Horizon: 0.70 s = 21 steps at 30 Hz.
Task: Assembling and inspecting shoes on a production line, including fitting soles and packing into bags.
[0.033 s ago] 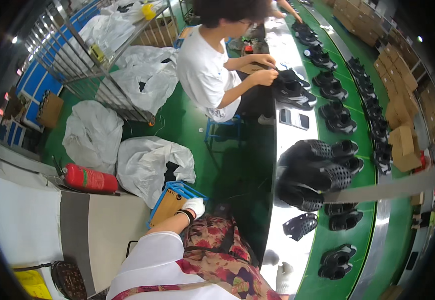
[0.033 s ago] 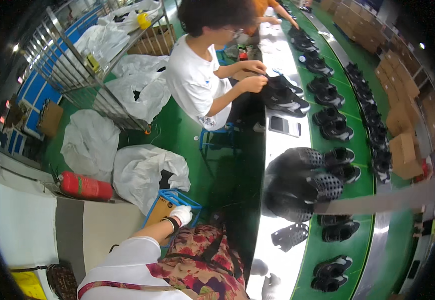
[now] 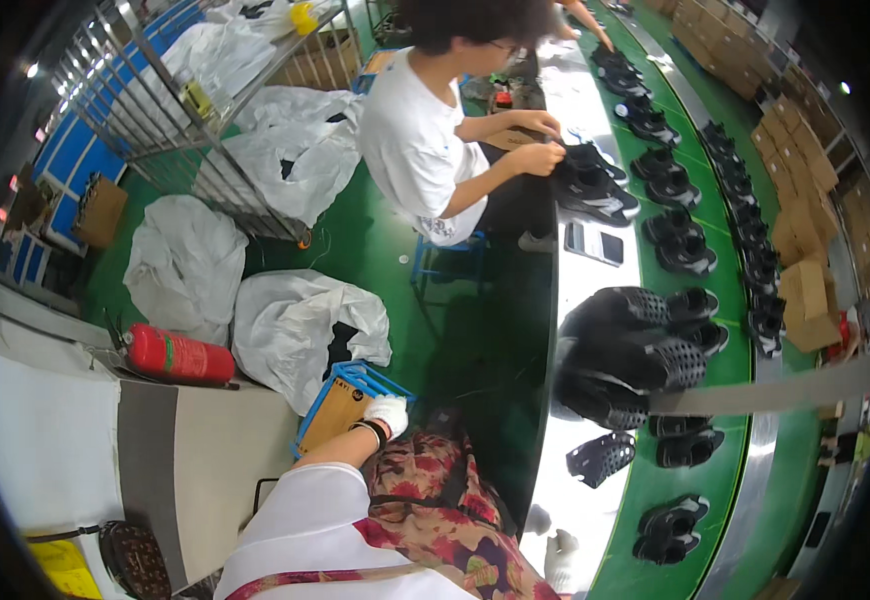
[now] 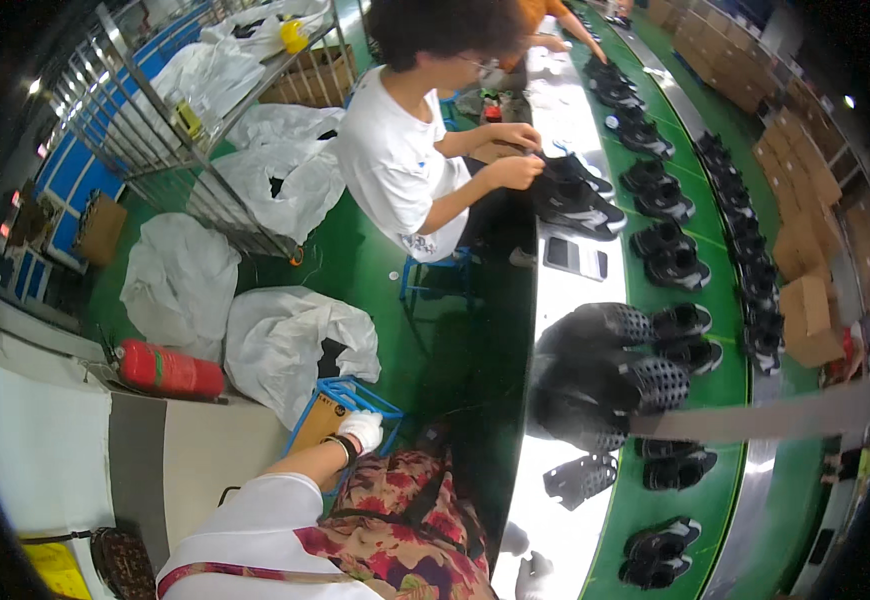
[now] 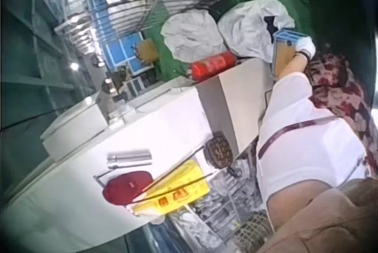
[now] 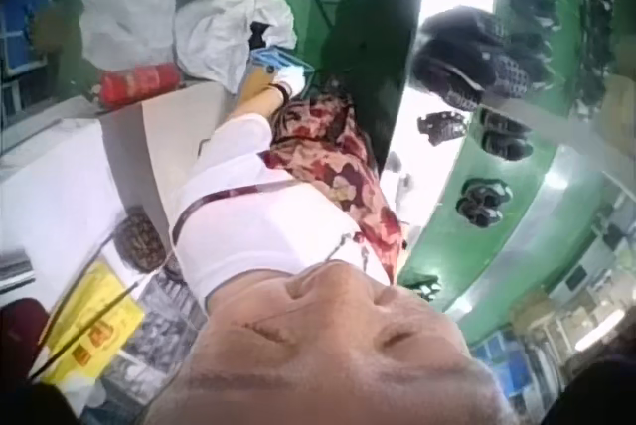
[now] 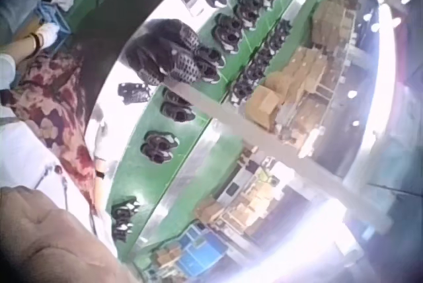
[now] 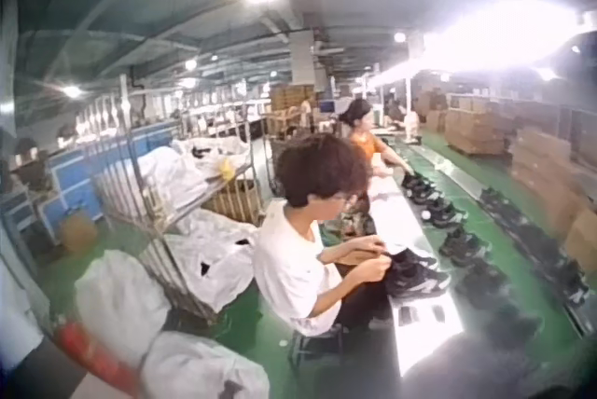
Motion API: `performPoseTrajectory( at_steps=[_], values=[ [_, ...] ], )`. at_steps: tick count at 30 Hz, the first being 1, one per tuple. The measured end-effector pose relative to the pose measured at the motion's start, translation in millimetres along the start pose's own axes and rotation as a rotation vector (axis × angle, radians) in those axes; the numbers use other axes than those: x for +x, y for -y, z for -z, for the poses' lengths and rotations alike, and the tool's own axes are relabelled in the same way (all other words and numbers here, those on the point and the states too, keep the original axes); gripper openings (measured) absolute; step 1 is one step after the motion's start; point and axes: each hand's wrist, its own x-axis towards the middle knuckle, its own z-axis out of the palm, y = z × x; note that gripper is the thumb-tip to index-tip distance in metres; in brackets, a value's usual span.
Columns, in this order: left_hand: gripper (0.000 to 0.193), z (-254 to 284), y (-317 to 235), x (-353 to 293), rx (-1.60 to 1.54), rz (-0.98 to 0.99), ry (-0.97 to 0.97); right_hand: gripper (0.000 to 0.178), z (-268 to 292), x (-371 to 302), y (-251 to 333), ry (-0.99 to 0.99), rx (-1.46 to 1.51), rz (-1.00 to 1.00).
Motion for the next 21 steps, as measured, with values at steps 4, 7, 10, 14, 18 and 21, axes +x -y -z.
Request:
performPoseTrajectory(
  at_steps=[4, 7, 10, 14, 18, 21],
  values=[
    [0.038, -20.3, 17.9, 17.7, 0.184, -0.082, 0.024, 0.026, -11.1, 9.9, 41.0, 0.165, 0.046, -0.114],
    [0.043, -44.8, 26.4, 32.7, 0.228, -0.115, -0.048, 0.031, -10.9, 15.2, 66.9, 0.330, 0.096, -0.258],
    [0.045, -41.8, 32.5, 50.1, 0.258, -0.035, 0.179, 0.031, -9.4, 28.4, 78.3, 0.442, 0.125, -0.274],
    [0.043, -63.1, 63.4, 41.2, 0.126, 0.051, 0.236, 0.031, -8.7, 45.9, 96.8, 0.467, 0.091, -0.133],
    [0.054, -79.7, 90.6, 23.6, 0.093, 0.029, 0.019, 0.032, -14.7, 60.3, 99.5, 0.529, 0.026, -0.165],
    [0.052, -49.5, 79.0, 26.3, 0.166, -0.155, 0.011, 0.033, -16.7, 63.7, 96.0, 0.538, 0.036, -0.147]
  ],
)
